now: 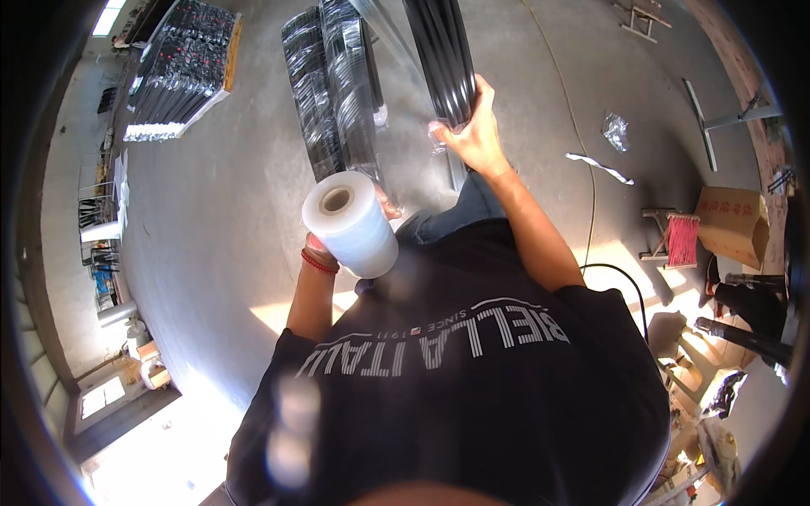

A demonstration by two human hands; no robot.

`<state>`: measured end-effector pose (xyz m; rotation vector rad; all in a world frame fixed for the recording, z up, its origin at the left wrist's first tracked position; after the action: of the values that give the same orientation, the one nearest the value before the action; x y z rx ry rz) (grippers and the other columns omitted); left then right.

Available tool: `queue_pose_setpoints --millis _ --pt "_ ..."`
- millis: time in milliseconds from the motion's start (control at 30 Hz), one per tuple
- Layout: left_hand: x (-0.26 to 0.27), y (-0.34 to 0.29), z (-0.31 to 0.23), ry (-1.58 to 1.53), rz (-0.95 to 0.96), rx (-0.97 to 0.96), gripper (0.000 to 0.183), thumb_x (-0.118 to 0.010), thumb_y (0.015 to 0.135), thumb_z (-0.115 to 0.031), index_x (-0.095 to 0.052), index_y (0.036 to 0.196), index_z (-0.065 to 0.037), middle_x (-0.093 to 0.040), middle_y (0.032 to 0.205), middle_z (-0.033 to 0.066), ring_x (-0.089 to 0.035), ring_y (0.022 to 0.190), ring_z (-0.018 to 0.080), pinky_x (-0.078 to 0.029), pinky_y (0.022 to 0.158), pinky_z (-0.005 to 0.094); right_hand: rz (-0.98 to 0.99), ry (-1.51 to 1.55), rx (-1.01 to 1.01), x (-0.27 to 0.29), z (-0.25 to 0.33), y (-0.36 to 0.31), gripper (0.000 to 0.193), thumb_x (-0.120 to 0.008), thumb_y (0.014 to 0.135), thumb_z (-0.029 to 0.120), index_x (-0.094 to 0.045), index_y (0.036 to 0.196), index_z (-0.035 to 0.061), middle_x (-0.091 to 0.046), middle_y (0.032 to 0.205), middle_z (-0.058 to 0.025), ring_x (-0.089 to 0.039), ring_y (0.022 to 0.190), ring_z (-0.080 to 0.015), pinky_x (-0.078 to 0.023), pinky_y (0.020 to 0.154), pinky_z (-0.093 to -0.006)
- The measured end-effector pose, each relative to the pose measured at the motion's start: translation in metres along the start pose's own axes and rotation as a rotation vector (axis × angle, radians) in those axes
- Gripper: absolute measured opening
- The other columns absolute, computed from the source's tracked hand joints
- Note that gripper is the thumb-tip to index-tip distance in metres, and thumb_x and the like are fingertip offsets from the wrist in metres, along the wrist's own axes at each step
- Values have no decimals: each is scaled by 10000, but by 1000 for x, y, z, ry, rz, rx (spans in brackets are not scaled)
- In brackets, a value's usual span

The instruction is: The person uses a roll of plastic wrap to wrap a bundle of black U-shaped metal frames, rotating the roll around the frames and tucking the end under the wrap.

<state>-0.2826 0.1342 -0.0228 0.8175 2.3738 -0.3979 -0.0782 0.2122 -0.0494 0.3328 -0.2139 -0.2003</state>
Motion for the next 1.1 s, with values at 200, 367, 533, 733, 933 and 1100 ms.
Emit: queue_pose_setpoints --millis 200,367,533,733,933,1100 --pt "-26 24 18 238 86 136 996 -771 506 -545 -392 1215 42 -527 1105 190 -519 1045 315 -353 955 441 -49 -300 -30 -18 22 -7 825 -717 584 132 -240 1240 -19 -433 1064 -218 -460 980 -343 -394 843 -392" --pt "-44 66 25 92 164 165 1047 -728 526 -603 -335 1254 38 -468 1194 161 -462 1114 262 -352 965 385 166 -349 -77 -7 13 4 777 -657 634 82 -227 1270 -37 -376 1123 -243 -380 1037 -415 -322 925 -424" --pt "-67 91 38 157 306 204 1020 -696 592 -583 -262 1289 22 -402 1232 100 -393 1144 186 -319 961 314 324 -231 -166 13 16 6 832 -594 669 34 -103 1341 22 -343 1177 -251 -352 1080 -415 -303 959 -417" --pt "-71 101 35 -3 268 244 973 -662 627 -612 -296 1278 11 -439 1213 102 -426 1130 187 -354 950 336 557 432 -292 38 11 -8 699 -584 753 143 -218 1333 6 -353 1247 -205 -385 1143 -330 -354 948 -370" --pt "-81 104 35 81 75 84 867 -677 675 -531 -320 1264 -4 -441 1216 84 -422 1129 170 -350 948 332 -20 479 -426 77 84 -51 926 -805 581 324 -310 1254 -74 -479 1089 -145 -494 1022 -292 -396 891 -397" --pt "-94 122 27 1 35 44 623 -427 887 -436 -229 1304 -16 -334 1290 79 -326 1201 173 -273 993 340 -41 -408 -176 77 99 -22 1013 -828 496 255 -266 1279 -56 -370 1142 -233 -411 996 -356 -377 871 -426"
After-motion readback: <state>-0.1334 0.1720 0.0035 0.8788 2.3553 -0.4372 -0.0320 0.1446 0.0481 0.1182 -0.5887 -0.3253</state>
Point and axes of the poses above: each hand's wrist, its own y-axis towards the middle knuckle, its own x-axis out of the back of the hand, z = x × y, the point moved 6 cm from there along y, towards the middle knuckle
